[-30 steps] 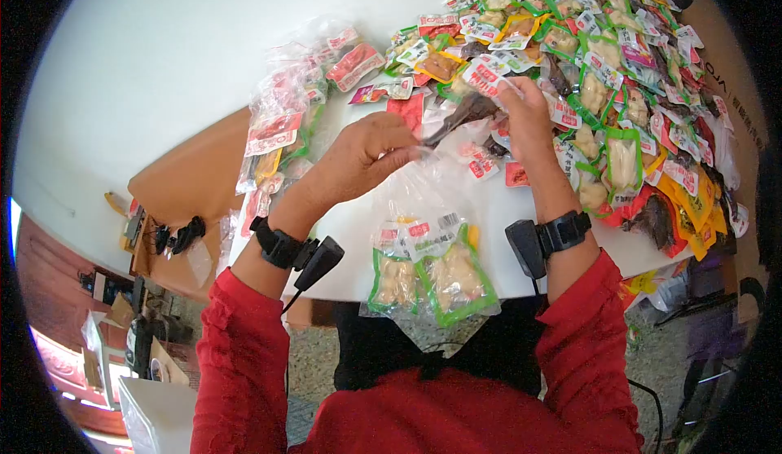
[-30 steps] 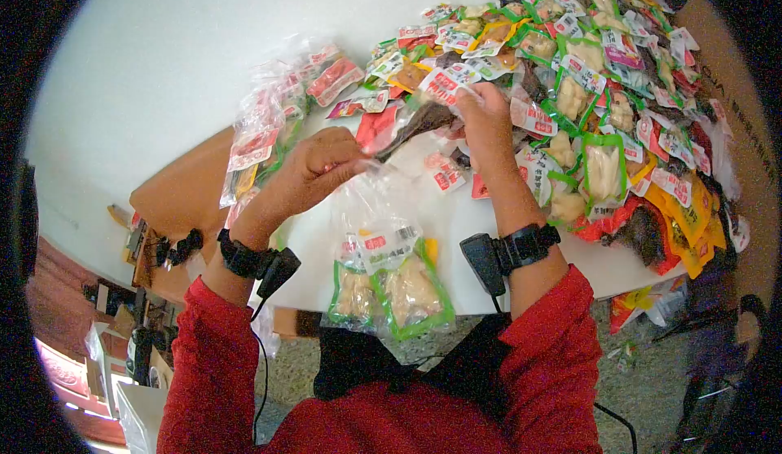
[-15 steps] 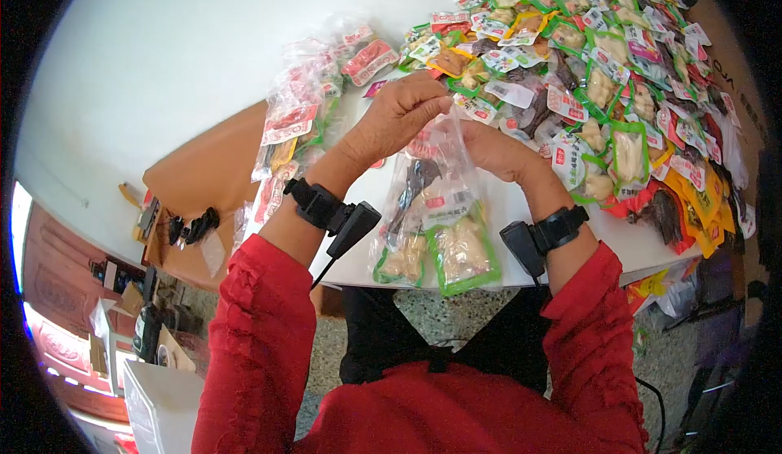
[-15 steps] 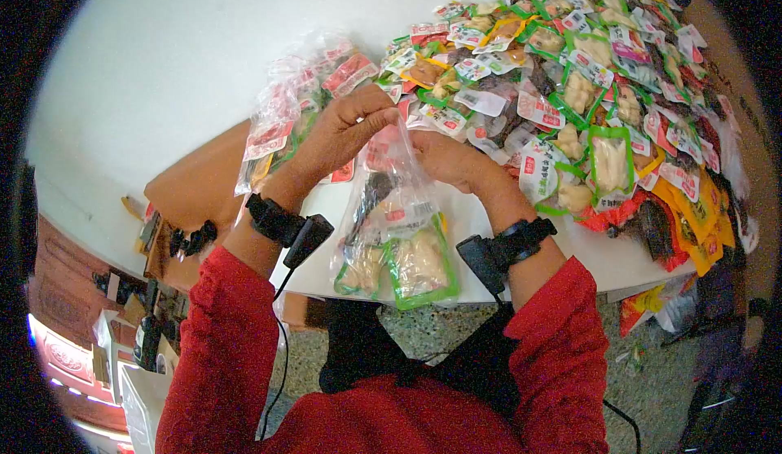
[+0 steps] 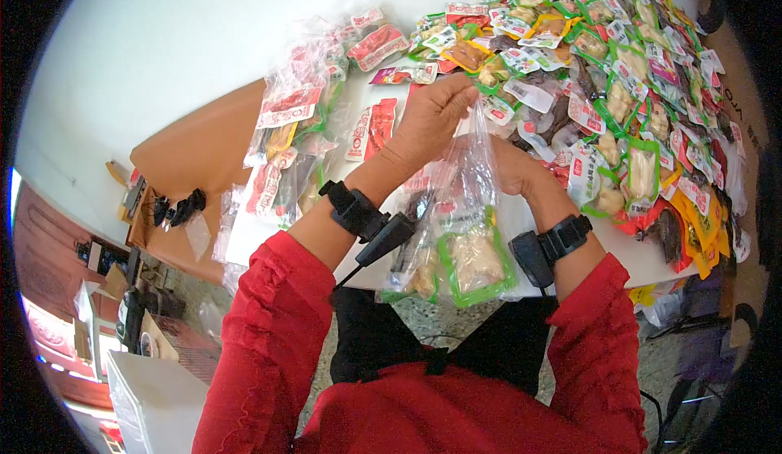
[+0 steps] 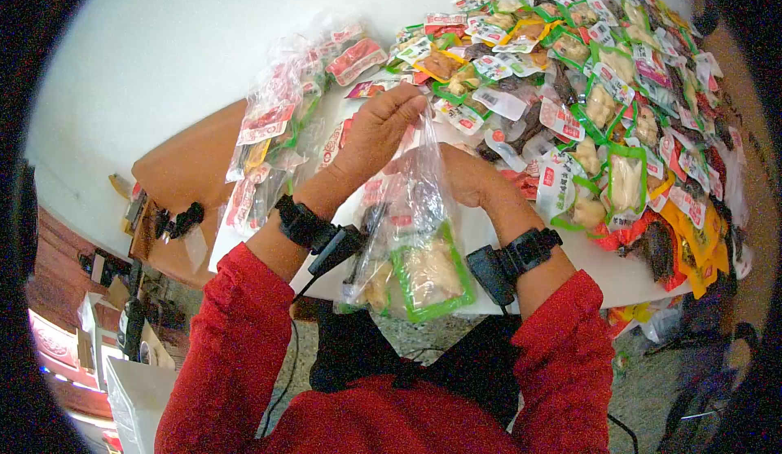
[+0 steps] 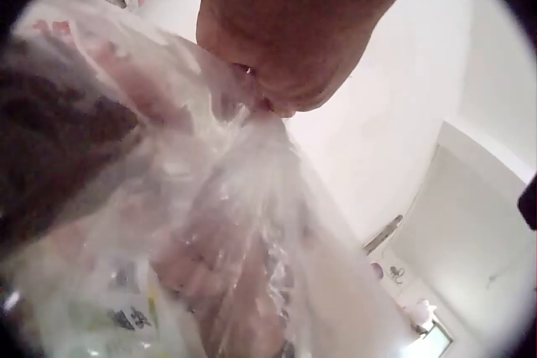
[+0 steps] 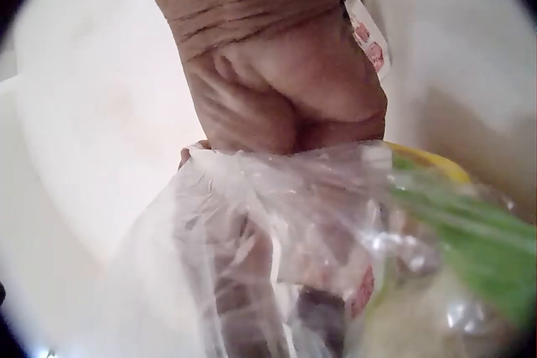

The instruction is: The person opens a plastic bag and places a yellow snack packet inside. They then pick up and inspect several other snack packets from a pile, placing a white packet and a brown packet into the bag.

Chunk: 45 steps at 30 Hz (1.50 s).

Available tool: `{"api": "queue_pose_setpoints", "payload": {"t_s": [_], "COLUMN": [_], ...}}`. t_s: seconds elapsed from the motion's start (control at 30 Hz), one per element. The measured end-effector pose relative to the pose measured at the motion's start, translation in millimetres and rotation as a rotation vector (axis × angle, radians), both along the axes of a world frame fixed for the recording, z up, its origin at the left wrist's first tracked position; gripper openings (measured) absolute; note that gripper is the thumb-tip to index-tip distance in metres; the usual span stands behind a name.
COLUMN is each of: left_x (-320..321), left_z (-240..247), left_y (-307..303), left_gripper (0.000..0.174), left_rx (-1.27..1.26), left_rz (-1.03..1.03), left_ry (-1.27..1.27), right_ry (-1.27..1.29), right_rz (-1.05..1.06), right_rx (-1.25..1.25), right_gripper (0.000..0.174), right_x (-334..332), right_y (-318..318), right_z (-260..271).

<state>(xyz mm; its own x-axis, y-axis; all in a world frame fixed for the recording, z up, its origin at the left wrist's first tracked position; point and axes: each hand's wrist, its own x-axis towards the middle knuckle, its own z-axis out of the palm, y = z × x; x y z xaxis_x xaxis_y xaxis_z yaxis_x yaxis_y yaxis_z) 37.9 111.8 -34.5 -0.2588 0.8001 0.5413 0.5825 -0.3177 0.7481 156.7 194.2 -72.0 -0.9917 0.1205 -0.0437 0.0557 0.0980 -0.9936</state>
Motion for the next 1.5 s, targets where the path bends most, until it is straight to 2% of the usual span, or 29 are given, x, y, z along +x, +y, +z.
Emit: {"api": "queue_pose_setpoints", "payload": {"t_s": [0.03, 0.1, 0.17, 0.2, 0.23, 0.3, 0.43, 0.53, 0.67, 0.77, 0.83, 0.87, 0.9, 0.97, 1.07, 1.13, 1.2, 1.3, 1.33, 1.37, 1.43, 1.5], "left_x": [1, -5, -12, -16, -22, -24, -25, -30, -29, -34, -34, -33, -32, -30, -30, -30, -30, -28, -30, -32, -33, -34], "left_z": [-1, -7, -14, -18, -23, -32, -36, -56, -61, -77, -76, -71, -69, -80, -80, -76, -76, -89, -89, -90, -90, -85], "left_y": [-2, 0, -3, -7, -8, -12, -19, -15, -14, -6, -5, -8, -10, -3, -3, -6, -9, 1, 3, 5, 8, 4], "left_gripper": [0.021, 0.023, 0.023, 0.022, 0.021, 0.019, 0.018, 0.016, 0.016, 0.016, 0.015, 0.014, 0.013, 0.014, 0.016, 0.017, 0.013, 0.011, 0.02, 0.02, 0.034, 0.041], "left_rx": [-0.032, -0.018, -0.127, -0.208, -0.156, -0.133, -0.197, -0.226, -0.118, -0.171, -0.11, -0.143, -0.18, -0.156, -0.155, -0.181, -0.176, -0.093, -0.118, -0.107, -0.104, -0.097], "left_rz": [0.007, -0.004, 0.027, -0.024, 0.005, -0.092, -0.102, -0.123, -0.257, -0.272, -0.241, -0.213, -0.186, -0.197, -0.196, -0.182, -0.218, -0.128, -0.1, -0.1, 0.016, -0.009], "left_ry": [0.014, -0.04, -0.161, -0.27, -0.112, -0.311, -0.369, -0.506, -0.628, -0.583, -0.57, -0.554, -0.539, -0.571, -0.573, -0.554, -0.61, -0.613, -0.654, -0.655, -0.73, -0.785], "right_ry": [-0.006, 0.031, 0.004, -0.023, -0.053, -0.045, -0.035, -0.043, -0.07, -0.107, -0.192, -0.27, -0.288, -0.009, -0.007, -0.154, -0.151, -0.173, -0.169, -0.171, -0.182, -0.233], "right_rz": [0.001, 0.051, 0.007, -0.114, -0.237, -0.301, -0.359, -0.385, -0.385, -0.386, -0.381, -0.389, -0.38, -0.328, -0.24, -0.125, -0.1, -0.015, -0.011, 0.045, 0.1, 0.095], "right_rx": [0.005, 0.294, 0.266, -0.012, -0.294, -0.246, -0.2, -0.146, -0.091, -0.043, 0.276, 0.515, 0.519, 1.022, 1.147, 1.236, 1.473, 1.604, 1.615, 1.65, 1.689, 1.697], "right_gripper": [0.027, 0.028, 0.026, 0.024, 0.023, 0.019, 0.016, 0.017, 0.016, 0.016, 0.017, 0.02, 0.02, 0.023, 0.027, 0.038, 0.045, 0.05, 0.05, 0.046, 0.041, 0.043], "right_x": [0, 0, -9, -12, -14, -15, -19, -18, -13, -11, -8, -8, -13, -31, -86, -128, -164, -207, -219, -229, -236, -241], "right_y": [-1, 4, 9, 9, 5, 3, 19, 23, 20, 23, 3, 7, 4, 1, 1, -2, 16, 47, 56, 65, 72, 74], "right_z": [-1, 2, -8, -9, -6, -7, -23, -29, -31, -23, 13, 21, 34, 65, 88, 93, 71, 47, 40, 33, 28, 21]}}
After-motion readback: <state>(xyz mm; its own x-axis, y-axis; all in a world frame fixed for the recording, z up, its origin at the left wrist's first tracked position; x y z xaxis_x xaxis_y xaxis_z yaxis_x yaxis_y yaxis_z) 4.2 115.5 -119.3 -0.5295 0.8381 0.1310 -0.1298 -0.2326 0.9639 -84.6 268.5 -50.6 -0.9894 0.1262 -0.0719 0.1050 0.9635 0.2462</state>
